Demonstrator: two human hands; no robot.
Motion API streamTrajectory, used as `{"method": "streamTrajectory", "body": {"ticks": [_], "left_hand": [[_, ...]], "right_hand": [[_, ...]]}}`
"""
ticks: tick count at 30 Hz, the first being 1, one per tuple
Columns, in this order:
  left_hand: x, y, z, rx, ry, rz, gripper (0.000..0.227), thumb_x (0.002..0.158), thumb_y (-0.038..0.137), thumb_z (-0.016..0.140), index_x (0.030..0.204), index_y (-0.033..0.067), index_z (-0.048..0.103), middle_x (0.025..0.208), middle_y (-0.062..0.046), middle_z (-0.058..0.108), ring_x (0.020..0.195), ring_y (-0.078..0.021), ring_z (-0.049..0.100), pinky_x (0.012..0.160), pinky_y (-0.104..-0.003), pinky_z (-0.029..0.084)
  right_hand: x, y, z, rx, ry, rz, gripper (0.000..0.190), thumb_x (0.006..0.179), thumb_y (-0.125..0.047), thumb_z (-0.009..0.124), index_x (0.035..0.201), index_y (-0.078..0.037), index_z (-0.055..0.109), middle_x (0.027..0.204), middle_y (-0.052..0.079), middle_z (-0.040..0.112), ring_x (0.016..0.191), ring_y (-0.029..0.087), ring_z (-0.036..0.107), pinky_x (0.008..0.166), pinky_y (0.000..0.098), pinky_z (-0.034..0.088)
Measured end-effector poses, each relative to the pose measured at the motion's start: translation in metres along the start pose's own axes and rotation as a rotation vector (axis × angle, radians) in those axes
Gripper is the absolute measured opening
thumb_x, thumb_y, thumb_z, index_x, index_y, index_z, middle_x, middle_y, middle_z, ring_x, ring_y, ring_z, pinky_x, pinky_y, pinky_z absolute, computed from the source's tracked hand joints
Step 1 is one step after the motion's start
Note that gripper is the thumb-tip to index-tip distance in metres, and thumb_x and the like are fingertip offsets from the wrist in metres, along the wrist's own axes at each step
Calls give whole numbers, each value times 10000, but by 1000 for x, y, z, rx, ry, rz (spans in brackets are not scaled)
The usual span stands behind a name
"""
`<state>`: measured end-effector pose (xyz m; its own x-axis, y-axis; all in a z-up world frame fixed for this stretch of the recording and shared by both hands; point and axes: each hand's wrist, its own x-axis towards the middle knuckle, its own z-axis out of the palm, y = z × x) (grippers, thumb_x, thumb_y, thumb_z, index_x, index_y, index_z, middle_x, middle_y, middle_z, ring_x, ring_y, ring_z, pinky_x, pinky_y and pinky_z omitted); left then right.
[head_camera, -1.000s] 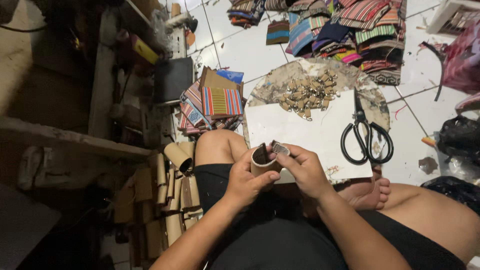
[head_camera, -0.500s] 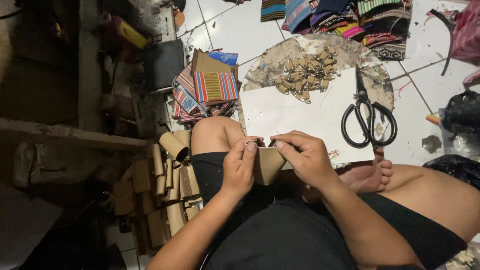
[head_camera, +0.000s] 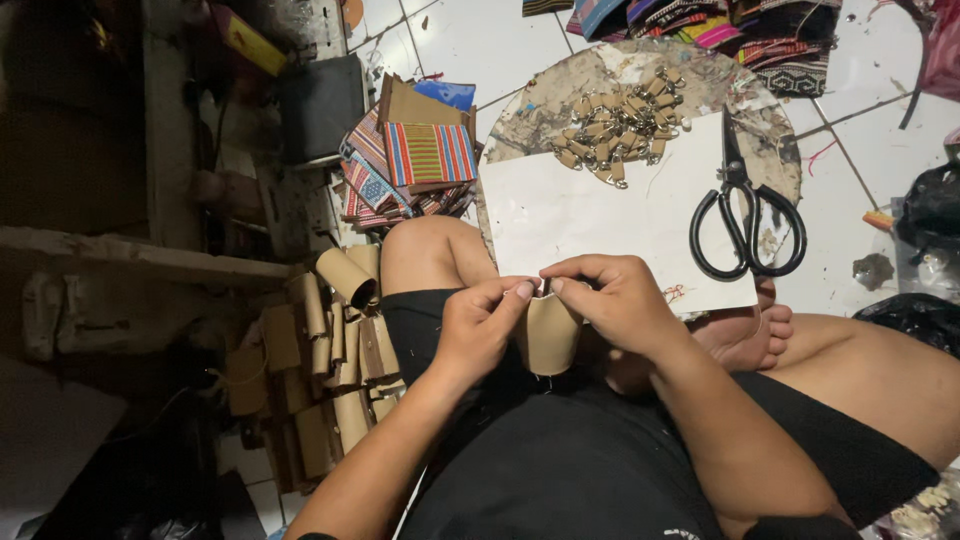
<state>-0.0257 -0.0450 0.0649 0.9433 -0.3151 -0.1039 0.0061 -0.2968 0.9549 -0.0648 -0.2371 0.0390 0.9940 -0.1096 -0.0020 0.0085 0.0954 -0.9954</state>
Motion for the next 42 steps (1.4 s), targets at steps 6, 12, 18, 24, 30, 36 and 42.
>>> {"method": "streamTrajectory", "body": {"ticks": [6, 12, 18, 24, 30, 36, 42], "left_hand": [[0, 11, 2, 22, -33, -15, 179, 929, 206, 752, 1046, 100, 835, 652, -86, 720, 723, -84, 560, 649, -307, 533], [-3, 19, 0, 51, -140, -72, 175, 929, 206, 747, 1039, 105, 838, 622, -84, 716, 682, -84, 561, 628, -285, 534], [-8, 4, -7, 58, -160, -129, 169, 910, 195, 766, 1026, 98, 842, 643, -97, 720, 691, -109, 585, 608, -305, 525], [-25, -27, -19, -42, -111, -311, 183, 932, 221, 728, 962, 81, 841, 576, -57, 654, 601, -116, 568, 542, -260, 481], [-47, -51, -17, -367, -33, -433, 297, 943, 310, 698, 1070, 43, 725, 750, -50, 605, 709, -153, 595, 642, -290, 521], [-50, -59, -10, -429, 6, -471, 197, 912, 171, 635, 1003, 11, 705, 652, -38, 546, 598, -142, 562, 572, -245, 436], [-49, -35, -8, -352, 62, -465, 171, 833, 94, 754, 955, -27, 757, 605, -101, 613, 529, -154, 590, 493, -250, 461]], "right_hand": [[-7, -31, -9, -45, -88, 13, 388, 823, -18, 730, 1210, -46, 733, 725, 66, 727, 699, 146, 660, 708, 307, 560], [-8, -35, -15, -75, -206, -5, 417, 841, -8, 707, 1251, -60, 651, 713, 75, 743, 665, 152, 663, 677, 314, 572], [-5, -13, -13, -134, -299, 0, 383, 830, -39, 702, 1211, -77, 679, 711, 72, 756, 670, 192, 686, 678, 343, 573], [-3, -10, 6, -169, -336, 14, 359, 822, -41, 686, 1179, -89, 682, 687, 70, 747, 657, 208, 681, 667, 357, 559], [-8, -10, 11, -165, -350, 57, 373, 816, -35, 685, 1182, -107, 695, 693, 63, 766, 679, 188, 686, 687, 328, 561], [-13, -15, 11, -192, -388, 92, 385, 799, -43, 693, 1177, -110, 702, 691, 63, 768, 678, 186, 688, 691, 326, 562], [-13, -15, 11, -212, -405, 85, 413, 791, -36, 687, 1198, -109, 697, 687, 70, 759, 660, 189, 668, 672, 325, 551]]}}
